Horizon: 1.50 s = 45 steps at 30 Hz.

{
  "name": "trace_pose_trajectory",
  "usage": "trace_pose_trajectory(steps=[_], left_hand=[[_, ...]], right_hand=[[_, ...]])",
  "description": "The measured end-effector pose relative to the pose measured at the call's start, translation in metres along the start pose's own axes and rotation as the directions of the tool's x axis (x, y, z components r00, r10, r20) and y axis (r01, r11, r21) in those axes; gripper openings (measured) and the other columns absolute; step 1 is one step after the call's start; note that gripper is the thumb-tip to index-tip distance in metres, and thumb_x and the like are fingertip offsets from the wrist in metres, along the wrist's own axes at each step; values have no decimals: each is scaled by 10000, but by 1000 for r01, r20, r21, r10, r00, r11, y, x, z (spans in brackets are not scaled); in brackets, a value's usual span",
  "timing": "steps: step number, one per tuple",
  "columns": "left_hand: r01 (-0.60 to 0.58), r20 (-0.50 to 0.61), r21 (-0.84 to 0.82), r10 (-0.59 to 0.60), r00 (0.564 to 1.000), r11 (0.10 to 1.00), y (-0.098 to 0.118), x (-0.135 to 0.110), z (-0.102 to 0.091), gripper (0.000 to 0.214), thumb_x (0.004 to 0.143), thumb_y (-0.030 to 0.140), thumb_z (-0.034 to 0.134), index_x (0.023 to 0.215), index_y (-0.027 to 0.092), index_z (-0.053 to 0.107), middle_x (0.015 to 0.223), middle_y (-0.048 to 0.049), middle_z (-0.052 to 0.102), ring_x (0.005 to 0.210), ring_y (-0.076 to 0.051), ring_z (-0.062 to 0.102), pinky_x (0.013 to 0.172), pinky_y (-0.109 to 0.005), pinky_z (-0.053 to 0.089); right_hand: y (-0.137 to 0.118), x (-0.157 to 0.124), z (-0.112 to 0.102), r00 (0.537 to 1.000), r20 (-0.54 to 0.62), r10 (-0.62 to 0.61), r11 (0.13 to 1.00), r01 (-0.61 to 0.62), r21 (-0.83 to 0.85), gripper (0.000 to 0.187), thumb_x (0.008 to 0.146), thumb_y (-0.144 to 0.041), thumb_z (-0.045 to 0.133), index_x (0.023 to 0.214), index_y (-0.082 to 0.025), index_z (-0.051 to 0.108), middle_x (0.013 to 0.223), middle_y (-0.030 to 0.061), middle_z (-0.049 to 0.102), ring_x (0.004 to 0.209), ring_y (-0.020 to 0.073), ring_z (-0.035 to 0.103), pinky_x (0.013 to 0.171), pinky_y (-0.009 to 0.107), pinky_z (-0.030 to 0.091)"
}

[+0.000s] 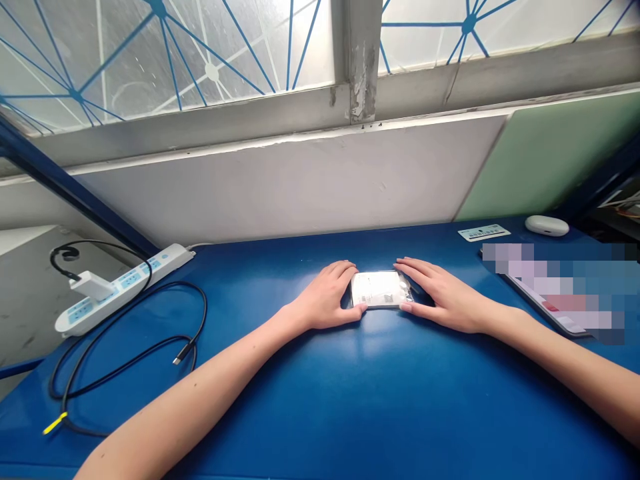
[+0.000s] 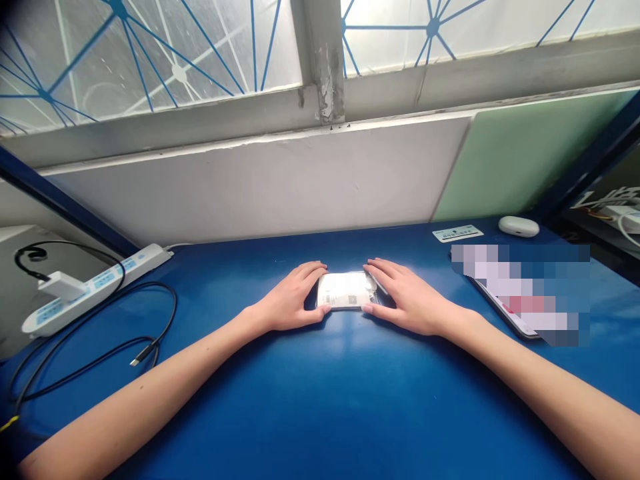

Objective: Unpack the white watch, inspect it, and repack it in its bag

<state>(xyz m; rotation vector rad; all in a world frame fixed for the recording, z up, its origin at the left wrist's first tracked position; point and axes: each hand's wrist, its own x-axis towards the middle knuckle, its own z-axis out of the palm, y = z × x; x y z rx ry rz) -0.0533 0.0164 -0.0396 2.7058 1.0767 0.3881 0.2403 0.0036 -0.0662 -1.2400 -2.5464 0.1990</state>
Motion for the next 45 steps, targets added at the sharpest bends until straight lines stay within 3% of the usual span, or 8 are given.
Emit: trace_pose_trajectory(steps=[16,22,29,35,40,45], left_hand=[[-5,-33,-32,4,999,999,-1,1,1,621,810,465,678,1299,121,510,1406,-202,515,1363,-372,436,1123,-508,396],[-9,-31,-39,8,999,999,-2,2,1,606,891,489,620,1361,131,489,1415,-194,514,1356,-354,447,1112,-494,407],[-10,-36,-27,9,999,1000,-3,3,2,646,887,490,621,1403,132,472,1418,-189,506,1356,-340,437,1124,-475,391],[-30,-43,-44,28,999,999,-2,4,0,580,853,453,666,1333,160,523,1381,-169,527,1327,-335,460,1111,-467,406],[-12,-50,-82,8,999,997,-3,3,1,576,848,444,680,1338,192,513,1387,-154,524,1329,-326,463,1097,-459,422],[7,-44,-112,-12,999,994,-3,2,0,565,849,458,675,1327,194,532,1391,-157,520,1328,-331,465,1096,-465,425]], right_hand=[[-4,0,-2,1000,12,24,999,-23,-49,742,939,-592,485,1509,-129,379,1551,193,433,1438,356,382,1129,547,394],[-14,1,-3,995,-85,59,997,-62,-42,731,954,-511,479,1526,-88,312,1511,236,464,1379,356,463,1098,532,428],[-28,7,0,981,-167,97,993,-106,-44,671,927,-519,533,1464,-134,415,1400,202,585,1265,353,563,1034,545,476],[-25,8,3,984,-169,54,993,-71,-91,489,1001,-423,418,1342,-99,550,1340,201,635,1241,346,584,1040,532,480],[-26,4,6,954,-300,27,994,-57,-92,458,1004,-288,412,1398,-79,515,1350,202,638,1250,313,604,1022,469,522],[-27,5,8,957,-290,-15,995,-15,-99,479,1003,-212,369,1465,-107,442,1364,195,631,1252,307,610,1053,509,503]])
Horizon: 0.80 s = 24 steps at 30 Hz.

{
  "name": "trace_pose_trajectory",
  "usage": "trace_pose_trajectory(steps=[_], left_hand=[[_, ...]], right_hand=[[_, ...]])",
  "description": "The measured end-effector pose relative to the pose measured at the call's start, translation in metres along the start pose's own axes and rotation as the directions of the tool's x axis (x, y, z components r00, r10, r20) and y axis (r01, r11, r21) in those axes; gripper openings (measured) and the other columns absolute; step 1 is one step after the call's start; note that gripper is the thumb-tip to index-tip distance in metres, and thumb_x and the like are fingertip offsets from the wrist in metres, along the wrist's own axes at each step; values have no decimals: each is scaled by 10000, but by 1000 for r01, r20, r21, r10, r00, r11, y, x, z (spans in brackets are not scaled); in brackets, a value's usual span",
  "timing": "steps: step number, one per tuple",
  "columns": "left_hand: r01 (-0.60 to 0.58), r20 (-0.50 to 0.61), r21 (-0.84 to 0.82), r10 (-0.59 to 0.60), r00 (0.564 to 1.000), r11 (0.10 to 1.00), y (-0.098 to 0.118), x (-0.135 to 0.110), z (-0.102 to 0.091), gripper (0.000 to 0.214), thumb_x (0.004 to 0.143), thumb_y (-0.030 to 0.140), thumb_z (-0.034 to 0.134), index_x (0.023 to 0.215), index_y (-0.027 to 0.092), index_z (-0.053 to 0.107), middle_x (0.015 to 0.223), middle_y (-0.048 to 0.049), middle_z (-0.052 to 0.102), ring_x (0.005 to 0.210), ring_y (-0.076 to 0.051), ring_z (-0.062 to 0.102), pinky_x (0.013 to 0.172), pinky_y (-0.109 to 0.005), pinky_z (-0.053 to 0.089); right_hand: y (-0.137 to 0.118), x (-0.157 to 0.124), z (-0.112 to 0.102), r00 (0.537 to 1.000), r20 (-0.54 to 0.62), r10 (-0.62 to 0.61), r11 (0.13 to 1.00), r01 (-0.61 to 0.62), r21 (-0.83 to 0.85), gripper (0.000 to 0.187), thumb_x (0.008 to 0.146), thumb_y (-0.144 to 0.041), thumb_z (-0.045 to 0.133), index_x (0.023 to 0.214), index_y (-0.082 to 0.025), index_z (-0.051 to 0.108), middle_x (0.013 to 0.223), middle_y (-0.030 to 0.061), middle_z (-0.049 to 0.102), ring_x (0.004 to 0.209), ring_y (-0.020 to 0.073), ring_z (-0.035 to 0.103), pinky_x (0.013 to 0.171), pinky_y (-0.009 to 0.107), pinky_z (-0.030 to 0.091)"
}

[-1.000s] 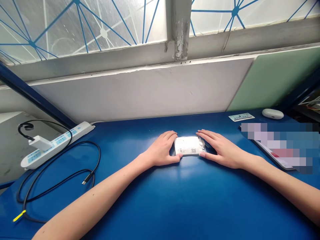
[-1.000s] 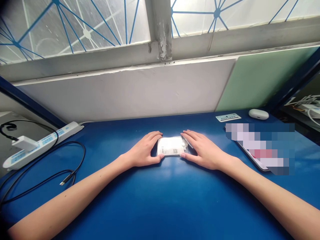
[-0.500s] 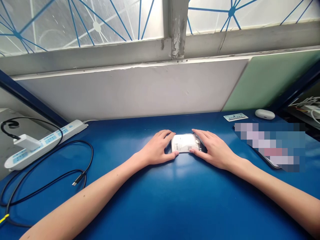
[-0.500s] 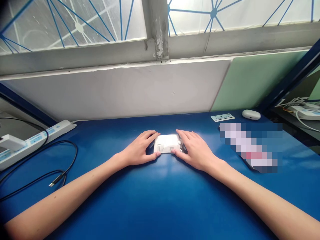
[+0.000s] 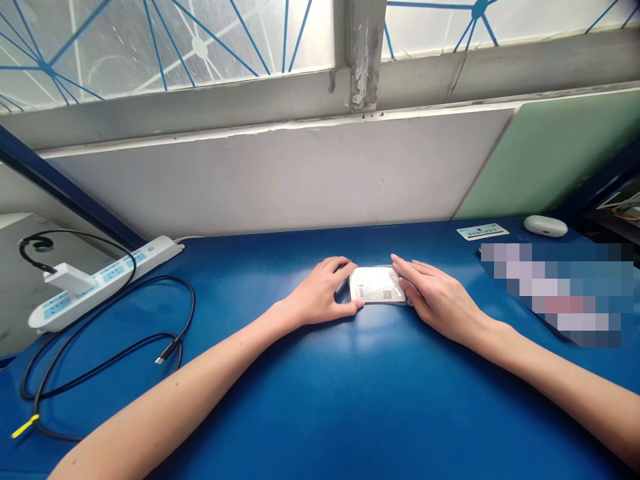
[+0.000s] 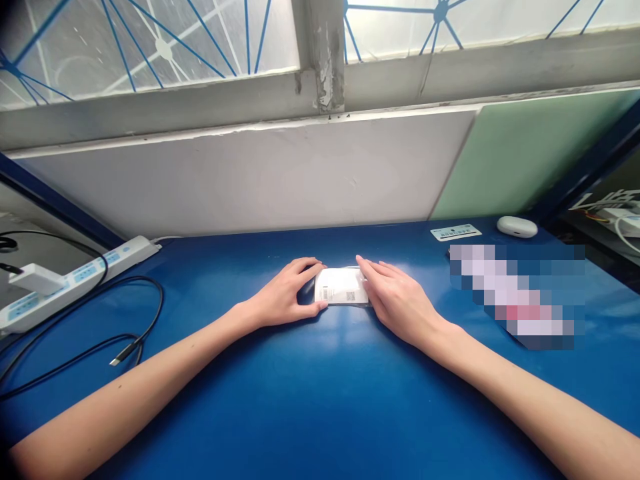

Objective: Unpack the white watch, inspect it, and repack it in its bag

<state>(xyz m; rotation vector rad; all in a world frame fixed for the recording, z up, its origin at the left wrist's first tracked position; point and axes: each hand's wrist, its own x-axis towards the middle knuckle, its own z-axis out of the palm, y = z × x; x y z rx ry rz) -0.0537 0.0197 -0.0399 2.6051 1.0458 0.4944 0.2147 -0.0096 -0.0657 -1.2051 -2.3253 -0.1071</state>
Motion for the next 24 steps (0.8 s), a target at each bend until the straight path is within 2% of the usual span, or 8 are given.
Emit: trace_pose_trajectory(steps=[3,7,10,16,20,22,24], left_hand=[[7,-2,-20,-7,1000,1000,-1,1,0,574,831,457,694,1323,205,541,1396,-153,517,1327,-334,467,1099,-474,422],[0,-10,-34,-1,1000,999,-2,2,1,562,821,442,706,1310,208,555,1384,-150,523,1320,-331,474,1105,-477,418],[1,-18,-49,-1,1000,999,-3,2,2,553,810,440,718,1290,204,576,1383,-150,526,1316,-336,478,1111,-479,415],[22,2,-48,-22,1000,999,-1,3,0,573,782,430,742,1274,174,601,1385,-174,520,1323,-336,474,1116,-480,410],[12,7,-27,-12,1000,1000,0,2,1,568,782,438,732,1261,166,595,1402,-179,511,1326,-349,470,1115,-491,410],[0,5,0,0,1000,1000,-1,1,2,565,793,441,711,1267,166,572,1407,-180,510,1336,-363,458,1110,-508,412],[-4,-3,32,4,1000,999,-1,1,3,571,800,435,689,1273,149,545,1400,-190,518,1346,-374,446,1111,-522,408]], right_hand=[[0,1,1,999,4,-33,999,33,15,552,992,-164,352,1542,-146,308,1414,181,594,1325,296,549,1122,559,428],[0,3,2,1000,6,-6,999,6,49,588,990,-155,351,1567,-159,237,1323,153,671,1283,278,591,1133,571,413],[-2,4,0,997,27,68,992,-70,105,546,997,-186,355,1540,-162,311,1240,120,724,1250,283,617,1133,570,417],[-5,6,-5,978,57,201,947,-209,245,473,996,-242,385,1458,-166,444,1231,102,728,1232,293,628,1120,546,436],[-2,4,-6,950,84,301,883,-310,352,442,997,-287,415,1420,-197,505,1261,114,713,1149,301,682,946,468,585],[0,1,-5,963,86,255,900,-269,343,403,998,-270,412,1368,-233,567,1281,94,704,1171,299,670,930,464,593],[2,-1,-4,985,61,163,944,-174,281,385,992,-217,398,1298,-243,629,1324,85,679,1260,302,606,1006,500,545]])
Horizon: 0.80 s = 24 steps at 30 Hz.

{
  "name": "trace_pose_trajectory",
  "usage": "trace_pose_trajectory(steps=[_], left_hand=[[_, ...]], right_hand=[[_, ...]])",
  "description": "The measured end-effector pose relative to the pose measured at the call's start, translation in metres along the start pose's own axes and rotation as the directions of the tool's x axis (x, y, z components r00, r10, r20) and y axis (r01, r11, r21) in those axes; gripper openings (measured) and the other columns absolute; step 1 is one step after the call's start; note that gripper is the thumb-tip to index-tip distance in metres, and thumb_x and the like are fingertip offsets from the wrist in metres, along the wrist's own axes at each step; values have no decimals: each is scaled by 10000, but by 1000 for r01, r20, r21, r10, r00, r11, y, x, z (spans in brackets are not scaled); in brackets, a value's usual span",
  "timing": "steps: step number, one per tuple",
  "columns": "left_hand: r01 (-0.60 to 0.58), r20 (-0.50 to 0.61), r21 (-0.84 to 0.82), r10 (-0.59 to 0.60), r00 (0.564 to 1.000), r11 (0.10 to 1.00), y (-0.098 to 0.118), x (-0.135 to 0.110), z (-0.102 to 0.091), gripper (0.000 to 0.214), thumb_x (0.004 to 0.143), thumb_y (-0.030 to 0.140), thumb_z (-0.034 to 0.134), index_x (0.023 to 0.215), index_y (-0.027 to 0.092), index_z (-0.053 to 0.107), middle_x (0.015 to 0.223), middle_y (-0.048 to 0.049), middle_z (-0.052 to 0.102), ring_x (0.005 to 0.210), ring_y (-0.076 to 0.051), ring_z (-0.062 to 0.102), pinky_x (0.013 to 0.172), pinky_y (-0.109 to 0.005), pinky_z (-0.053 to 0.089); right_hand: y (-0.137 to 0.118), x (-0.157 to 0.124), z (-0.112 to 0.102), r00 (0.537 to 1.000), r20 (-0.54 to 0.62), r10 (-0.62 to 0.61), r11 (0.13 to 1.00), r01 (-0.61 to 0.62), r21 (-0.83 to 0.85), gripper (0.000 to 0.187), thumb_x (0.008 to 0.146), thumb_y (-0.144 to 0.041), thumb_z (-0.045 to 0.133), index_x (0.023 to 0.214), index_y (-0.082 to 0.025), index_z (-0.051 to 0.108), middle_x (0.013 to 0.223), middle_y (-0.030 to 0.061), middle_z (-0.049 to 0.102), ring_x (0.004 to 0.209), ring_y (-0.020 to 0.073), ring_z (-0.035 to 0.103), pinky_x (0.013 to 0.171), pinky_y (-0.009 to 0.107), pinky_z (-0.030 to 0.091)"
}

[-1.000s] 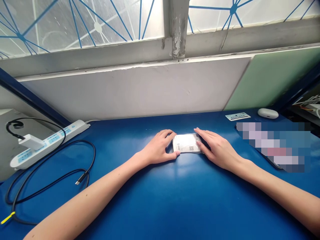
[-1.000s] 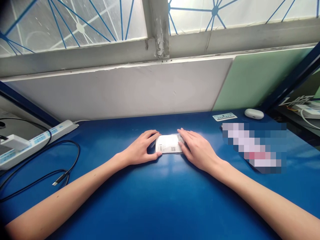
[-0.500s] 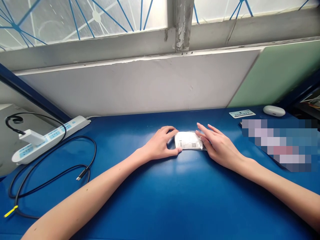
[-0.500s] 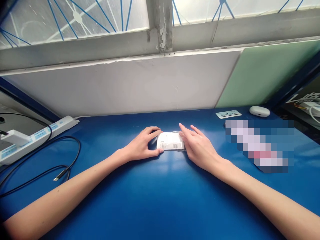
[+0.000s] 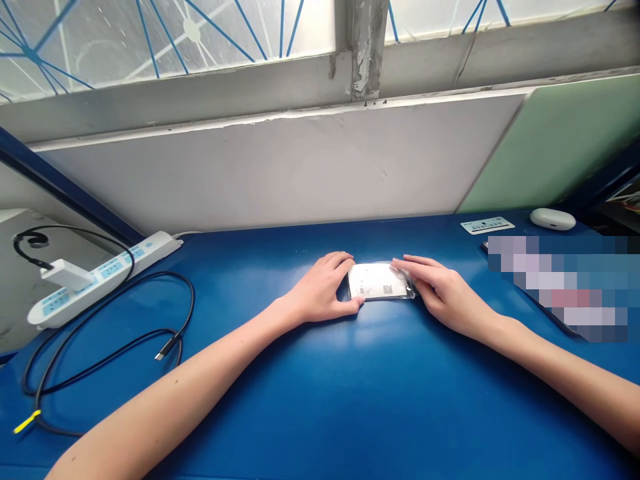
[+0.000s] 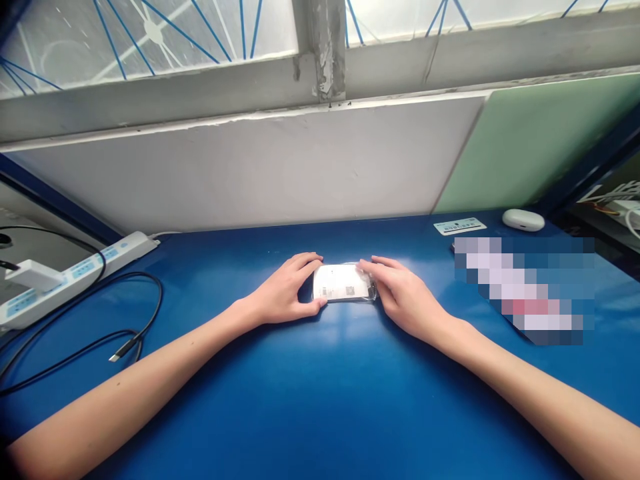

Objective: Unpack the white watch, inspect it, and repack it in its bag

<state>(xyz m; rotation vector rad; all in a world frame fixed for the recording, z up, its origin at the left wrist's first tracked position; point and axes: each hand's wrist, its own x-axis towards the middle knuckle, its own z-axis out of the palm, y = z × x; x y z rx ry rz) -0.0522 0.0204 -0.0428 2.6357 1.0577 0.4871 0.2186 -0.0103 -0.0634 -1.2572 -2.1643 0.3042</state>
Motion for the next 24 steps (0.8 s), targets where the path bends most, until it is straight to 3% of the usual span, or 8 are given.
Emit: trace_pose_trajectory(steps=[6,10,13,17,20,24], left_hand=[[9,-54,51,-6,999,999,0,0,3,549,766,416,678,1225,159,522,1319,-177,568,1374,-398,412,1143,-574,356],[-7,-37,41,9,999,999,0,-1,2,554,788,404,651,1259,155,499,1346,-184,548,1393,-392,395,1147,-564,361],[0,8,54,-1,1000,999,0,-2,0,581,821,403,629,1307,120,485,1442,-228,465,1427,-397,346,1152,-559,350],[39,56,41,-41,998,998,2,-3,-2,624,904,535,562,1360,118,474,1542,-252,349,1470,-422,258,1149,-603,315],[64,56,27,-66,996,998,3,-3,-1,680,905,614,541,1389,143,459,1556,-237,343,1476,-415,253,1147,-604,310],[53,39,33,-54,998,998,3,-1,-1,629,883,575,595,1330,142,500,1505,-231,421,1451,-396,317,1143,-573,332]], right_hand=[[10,3,-7,983,-31,-178,967,169,-193,289,958,-241,493,1109,-236,739,1335,114,652,1344,363,499,1035,586,506],[15,7,-17,958,69,-280,937,288,-198,257,955,-239,516,1019,-261,763,1222,78,708,1346,346,496,1024,541,518],[17,8,-19,953,156,-261,947,284,-150,282,977,-267,484,1113,-255,730,1086,84,741,1202,315,604,941,485,564],[18,7,-18,968,157,-198,969,218,-121,361,982,-342,472,1276,-239,655,1184,124,703,1088,309,658,886,470,579],[15,7,-16,974,128,-185,974,199,-107,397,976,-372,489,1331,-246,614,1203,122,699,1082,309,660,893,471,572],[10,6,-13,964,150,-222,970,234,-69,403,958,-386,529,1329,-246,601,1135,118,710,1088,313,647,883,469,568]])
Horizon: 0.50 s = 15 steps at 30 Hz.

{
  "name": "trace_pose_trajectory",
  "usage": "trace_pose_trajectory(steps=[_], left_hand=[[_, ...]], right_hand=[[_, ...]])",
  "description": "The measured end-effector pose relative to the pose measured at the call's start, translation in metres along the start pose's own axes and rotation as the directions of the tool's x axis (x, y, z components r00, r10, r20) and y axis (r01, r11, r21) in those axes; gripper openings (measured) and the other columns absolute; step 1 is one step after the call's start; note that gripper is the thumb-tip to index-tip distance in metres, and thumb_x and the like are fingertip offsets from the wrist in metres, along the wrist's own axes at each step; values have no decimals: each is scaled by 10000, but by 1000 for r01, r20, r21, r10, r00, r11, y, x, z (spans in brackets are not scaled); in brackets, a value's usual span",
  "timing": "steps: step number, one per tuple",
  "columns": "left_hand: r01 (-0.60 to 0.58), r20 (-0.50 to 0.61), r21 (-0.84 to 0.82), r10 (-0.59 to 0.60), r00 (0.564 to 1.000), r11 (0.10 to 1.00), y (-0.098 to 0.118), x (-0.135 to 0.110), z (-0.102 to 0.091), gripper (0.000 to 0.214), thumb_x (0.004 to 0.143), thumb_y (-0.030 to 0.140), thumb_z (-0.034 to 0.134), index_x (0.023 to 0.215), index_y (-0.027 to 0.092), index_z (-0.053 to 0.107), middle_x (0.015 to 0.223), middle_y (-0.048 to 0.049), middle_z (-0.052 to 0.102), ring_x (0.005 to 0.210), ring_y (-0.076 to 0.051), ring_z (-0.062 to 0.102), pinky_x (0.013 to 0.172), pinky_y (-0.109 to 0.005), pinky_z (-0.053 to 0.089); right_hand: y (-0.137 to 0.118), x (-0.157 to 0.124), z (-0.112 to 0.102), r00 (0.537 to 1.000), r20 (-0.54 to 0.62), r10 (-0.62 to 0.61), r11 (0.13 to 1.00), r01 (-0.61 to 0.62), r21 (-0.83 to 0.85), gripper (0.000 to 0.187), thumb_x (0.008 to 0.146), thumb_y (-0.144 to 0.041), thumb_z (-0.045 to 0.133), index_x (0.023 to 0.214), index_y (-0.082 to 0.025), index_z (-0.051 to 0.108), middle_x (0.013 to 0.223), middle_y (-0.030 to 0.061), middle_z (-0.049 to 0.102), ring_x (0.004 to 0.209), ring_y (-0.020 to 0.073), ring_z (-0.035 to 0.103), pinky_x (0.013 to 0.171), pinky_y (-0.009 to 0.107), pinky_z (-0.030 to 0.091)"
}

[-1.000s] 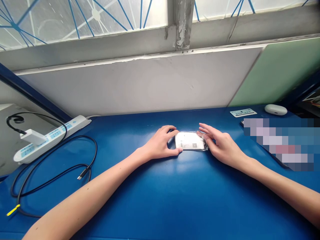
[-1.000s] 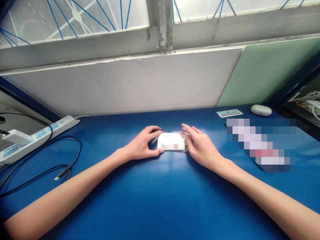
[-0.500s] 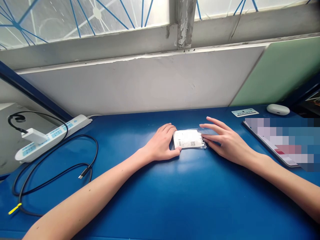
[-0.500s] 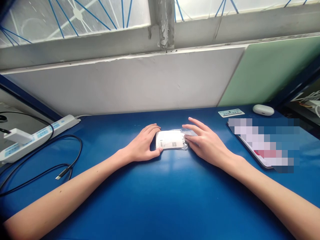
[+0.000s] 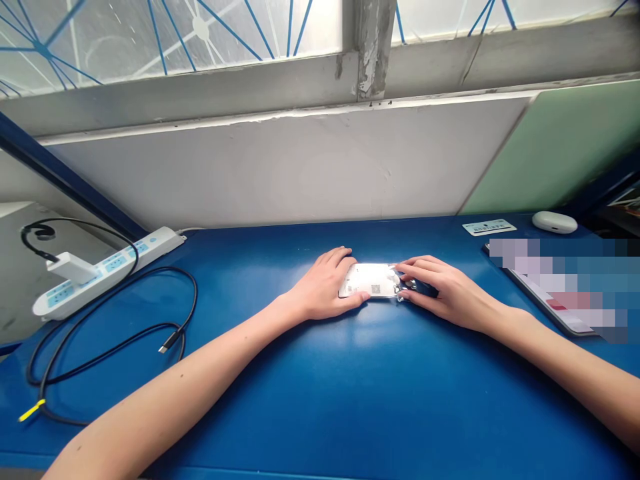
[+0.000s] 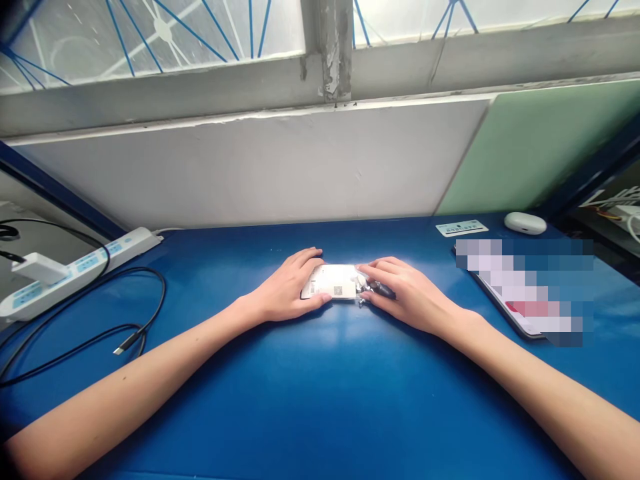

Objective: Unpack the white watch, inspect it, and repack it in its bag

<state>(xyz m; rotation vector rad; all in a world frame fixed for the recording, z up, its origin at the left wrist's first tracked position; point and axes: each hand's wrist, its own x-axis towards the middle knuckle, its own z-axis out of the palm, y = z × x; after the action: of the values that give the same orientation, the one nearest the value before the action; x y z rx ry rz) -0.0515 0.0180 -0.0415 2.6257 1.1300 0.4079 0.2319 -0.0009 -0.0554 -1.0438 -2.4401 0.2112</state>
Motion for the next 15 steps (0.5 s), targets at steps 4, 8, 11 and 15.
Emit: trace_pose_trajectory(steps=[4,8,11,15], left_hand=[[-40,-14,6,40,999,999,-1,2,0,699,813,594,685,1311,135,510,1432,-225,497,1406,-384,388,1137,-543,351],[-69,-33,8,70,997,998,-2,2,1,686,842,609,657,1335,153,515,1416,-201,515,1379,-374,420,1136,-539,353],[-91,-68,-30,89,994,995,-4,2,3,623,869,583,641,1323,168,539,1386,-186,539,1340,-351,465,1113,-512,394],[-110,-91,-87,102,991,990,-4,2,2,587,868,558,661,1301,174,565,1343,-172,568,1290,-323,513,1080,-469,443]], right_hand=[[0,-1,2,1000,11,-1,1000,0,15,387,958,-402,533,1294,-227,612,1176,141,672,1063,302,647,883,461,568],[-1,-1,3,1000,4,14,999,-14,29,361,957,-385,533,1263,-229,642,1118,135,680,1074,309,642,877,464,569],[-2,-1,5,999,-12,47,998,-46,48,351,951,-380,545,1246,-231,663,1104,134,683,1069,311,644,868,479,576],[0,2,9,995,-81,55,998,-52,38,281,916,-381,618,1135,-243,725,1168,136,663,1238,356,560,985,556,519]])
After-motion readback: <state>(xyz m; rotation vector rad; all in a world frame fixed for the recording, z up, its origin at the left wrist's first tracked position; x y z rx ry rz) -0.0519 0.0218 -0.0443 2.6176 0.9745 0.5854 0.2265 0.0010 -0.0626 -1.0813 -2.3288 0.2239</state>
